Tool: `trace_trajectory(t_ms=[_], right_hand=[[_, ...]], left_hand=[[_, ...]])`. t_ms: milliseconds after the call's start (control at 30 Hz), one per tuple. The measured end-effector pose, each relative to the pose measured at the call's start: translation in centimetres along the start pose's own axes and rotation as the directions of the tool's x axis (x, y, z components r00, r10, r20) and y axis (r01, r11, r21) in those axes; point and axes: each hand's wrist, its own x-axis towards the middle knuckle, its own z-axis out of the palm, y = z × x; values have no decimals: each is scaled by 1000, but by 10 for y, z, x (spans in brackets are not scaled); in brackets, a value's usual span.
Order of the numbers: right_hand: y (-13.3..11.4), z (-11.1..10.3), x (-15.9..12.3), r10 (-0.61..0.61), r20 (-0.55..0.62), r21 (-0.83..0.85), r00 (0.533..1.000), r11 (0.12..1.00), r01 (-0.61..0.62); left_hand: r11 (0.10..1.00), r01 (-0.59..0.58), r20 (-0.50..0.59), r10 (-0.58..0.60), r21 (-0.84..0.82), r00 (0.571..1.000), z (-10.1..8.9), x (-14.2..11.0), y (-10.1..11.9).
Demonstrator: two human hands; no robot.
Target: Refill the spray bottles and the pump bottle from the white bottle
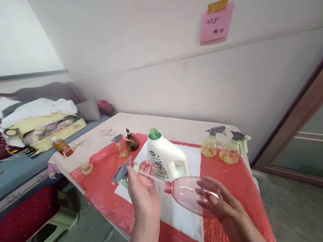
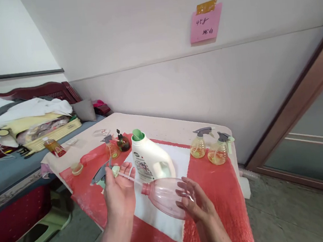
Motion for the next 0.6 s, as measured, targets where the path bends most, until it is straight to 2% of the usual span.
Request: trace_trajectory(t_ms=[100,167,233,367,433,600], right_hand=[[9,12,-4,-28,1,69,1000,997,28],[15,18,-6,-70,-9,104,998,992,71],[20,22,-8,-108,-38,121,993,986,112],[21,24,-15,-137,-107,132,985,980,151],[18,22,-17,-119,-110,164,987,977,136],[10,14,-19,-38,15,259,999,965,33]], left_hand=[[997,71,126,-75,38,989,1,-17,-15],[988,134,168,-146,81,975,2,-30,-25],[980,164,176,-181,111,968,2,-40,-34],[979,159,156,-179,130,971,4,-48,-44],[977,158,166,-181,144,969,4,-47,-47],[975,141,205,-175,173,963,5,-44,-48]])
